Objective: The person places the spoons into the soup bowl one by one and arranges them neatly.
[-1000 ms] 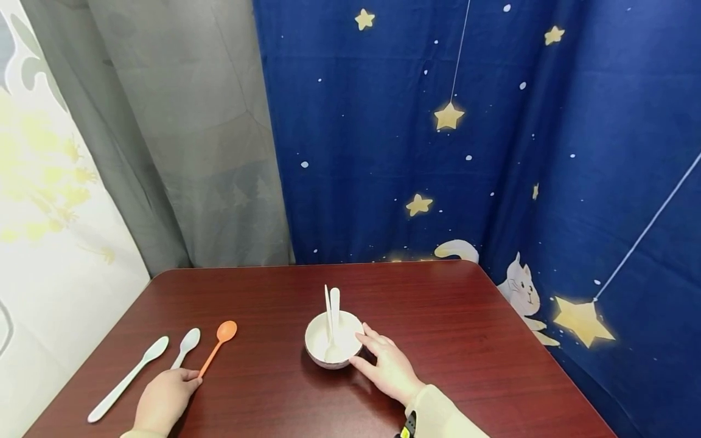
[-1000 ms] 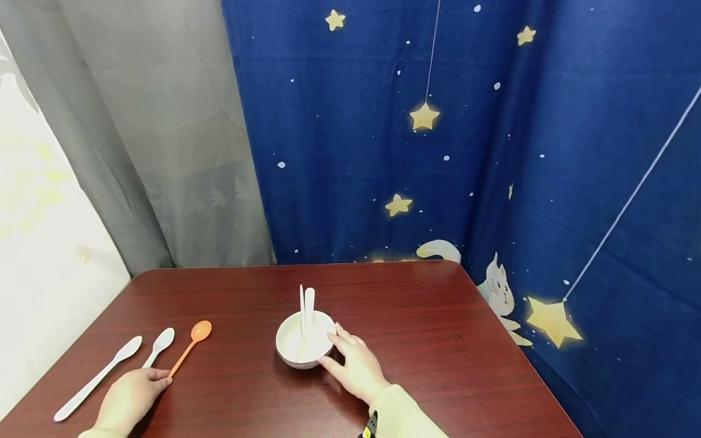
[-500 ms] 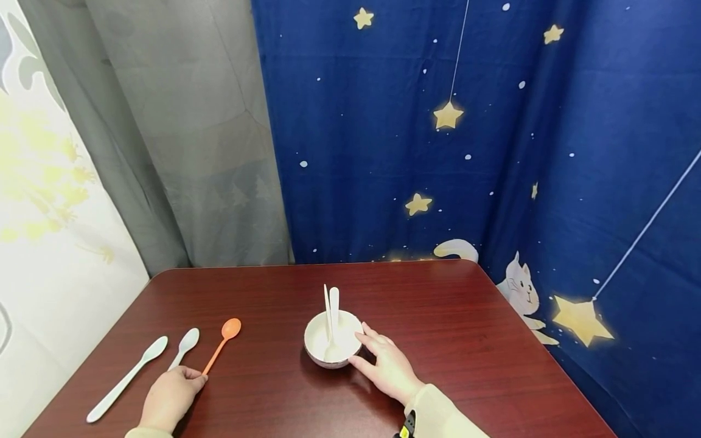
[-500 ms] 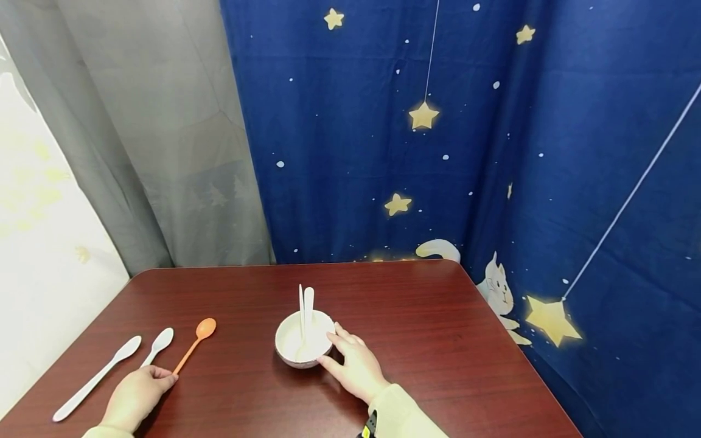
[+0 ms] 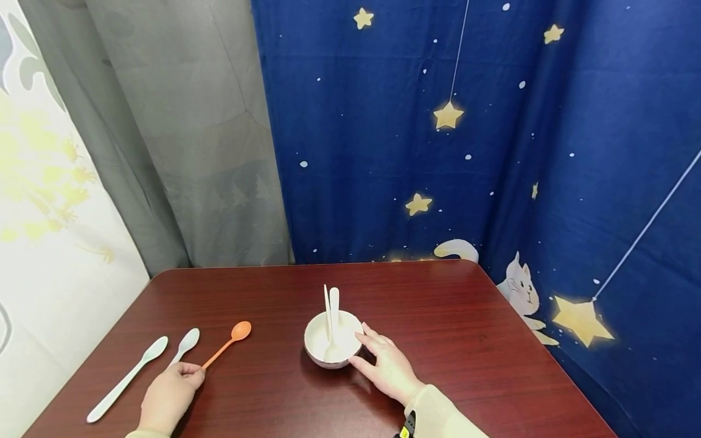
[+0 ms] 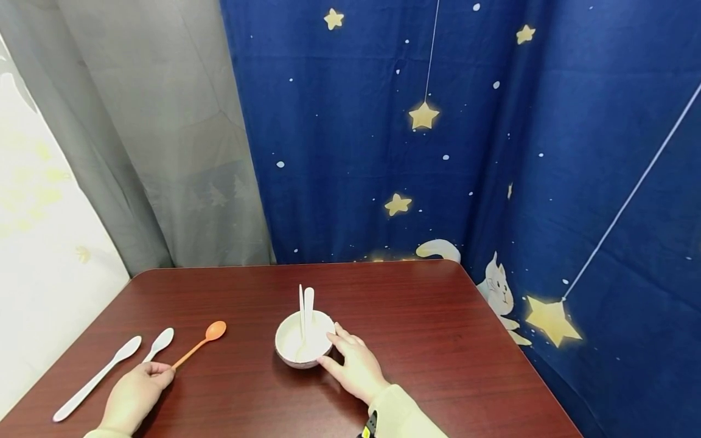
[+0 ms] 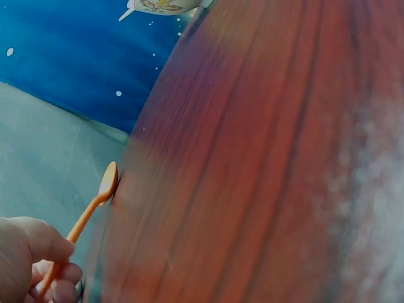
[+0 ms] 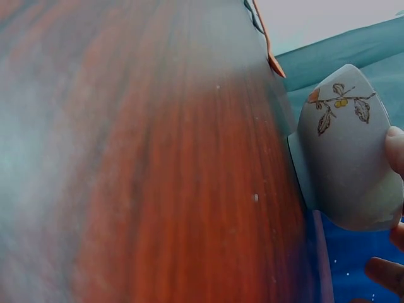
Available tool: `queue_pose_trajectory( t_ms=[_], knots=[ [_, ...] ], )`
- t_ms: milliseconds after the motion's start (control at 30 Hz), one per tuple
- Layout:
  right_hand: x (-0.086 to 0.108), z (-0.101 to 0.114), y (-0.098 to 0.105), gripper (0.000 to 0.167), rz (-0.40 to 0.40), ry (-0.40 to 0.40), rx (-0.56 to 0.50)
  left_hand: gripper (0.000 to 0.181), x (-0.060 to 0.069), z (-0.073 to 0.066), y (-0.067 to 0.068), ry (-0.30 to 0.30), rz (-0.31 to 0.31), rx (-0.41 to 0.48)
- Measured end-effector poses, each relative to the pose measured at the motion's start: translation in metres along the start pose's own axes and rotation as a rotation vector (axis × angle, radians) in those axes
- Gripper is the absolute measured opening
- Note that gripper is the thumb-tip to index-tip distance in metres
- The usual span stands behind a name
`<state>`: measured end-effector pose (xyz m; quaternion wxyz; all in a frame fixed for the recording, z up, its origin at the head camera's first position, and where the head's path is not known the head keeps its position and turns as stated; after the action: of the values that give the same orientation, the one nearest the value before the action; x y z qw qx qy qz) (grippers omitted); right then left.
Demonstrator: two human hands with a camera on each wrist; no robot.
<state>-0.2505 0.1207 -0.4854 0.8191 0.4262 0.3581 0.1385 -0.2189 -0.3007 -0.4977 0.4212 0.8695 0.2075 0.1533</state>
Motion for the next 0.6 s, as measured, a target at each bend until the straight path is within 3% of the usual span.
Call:
queue_pose_trajectory(
  t_ms=[267, 600],
  knots=[
    [0.0002, 0.0004, 0.0007, 0.060, 0.002, -0.004, -0.010, 0.036, 0.0030, 0.0013, -0.0037, 0.093, -0.010, 0.214],
    [0.0002, -0.0001, -0.0005, 0.060, -0.006, 0.002, -0.008, 0.034, 0.0038, 0.0048, -0.0095, 0.210, 0.096, 0.695]
  ],
)
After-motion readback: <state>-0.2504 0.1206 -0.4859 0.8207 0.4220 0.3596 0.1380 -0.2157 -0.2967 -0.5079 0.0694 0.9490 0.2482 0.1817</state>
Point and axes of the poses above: each hand's wrist, its own x-axis away from the middle knuckle, its own y-axis out of the back of the hand, z = x × y, the point moved 3 cm from there along -x, towards the middle knuckle, and after that the axes turned 15 degrees about y, right-handed, at the moved point
